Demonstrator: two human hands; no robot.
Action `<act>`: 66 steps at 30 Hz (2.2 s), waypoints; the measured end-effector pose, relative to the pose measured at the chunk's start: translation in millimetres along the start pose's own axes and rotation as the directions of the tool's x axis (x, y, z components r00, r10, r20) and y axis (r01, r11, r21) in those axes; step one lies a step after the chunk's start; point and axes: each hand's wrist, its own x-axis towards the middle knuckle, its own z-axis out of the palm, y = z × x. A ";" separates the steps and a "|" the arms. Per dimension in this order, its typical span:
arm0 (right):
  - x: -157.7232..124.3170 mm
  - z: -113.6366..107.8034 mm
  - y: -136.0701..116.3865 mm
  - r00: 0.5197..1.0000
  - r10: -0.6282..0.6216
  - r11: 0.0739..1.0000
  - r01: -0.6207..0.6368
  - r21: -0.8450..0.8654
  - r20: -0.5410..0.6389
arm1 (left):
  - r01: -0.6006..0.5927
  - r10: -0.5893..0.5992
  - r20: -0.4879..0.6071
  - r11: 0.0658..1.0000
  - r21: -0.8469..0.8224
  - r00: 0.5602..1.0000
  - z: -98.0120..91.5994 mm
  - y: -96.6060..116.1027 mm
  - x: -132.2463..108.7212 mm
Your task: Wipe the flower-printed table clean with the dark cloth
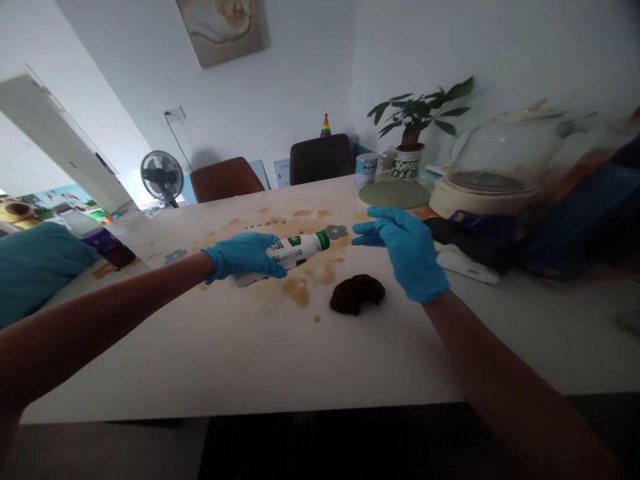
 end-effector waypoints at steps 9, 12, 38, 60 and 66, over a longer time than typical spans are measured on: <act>2.0 -0.9 -0.6 0.998 0.029 1.000 -0.029 -0.007 -0.055 | -0.044 0.050 -0.050 0.992 0.115 0.997 -1.3 -0.7 10.4; 0.0 -0.3 -2.0 0.999 0.019 1.000 -0.019 -0.017 -0.040 | -0.047 0.046 0.009 0.999 0.021 0.999 -1.0 -19.0 3.1; 2.4 2.5 9.5 0.995 0.067 0.983 -0.078 -0.165 -0.069 | 0.258 -0.251 -0.313 0.966 -0.021 0.916 4.1 -172.8 -72.7; -0.5 -1.3 7.7 0.993 0.103 0.972 -0.113 -0.208 -0.061 | 0.079 -0.372 -0.370 0.788 -0.611 0.851 34.1 -183.0 -43.4; -1.7 -3.7 5.4 0.995 0.095 0.963 -0.100 -0.251 -0.031 | 0.072 -0.382 -0.418 0.804 -0.591 0.824 3.8 -190.6 -16.7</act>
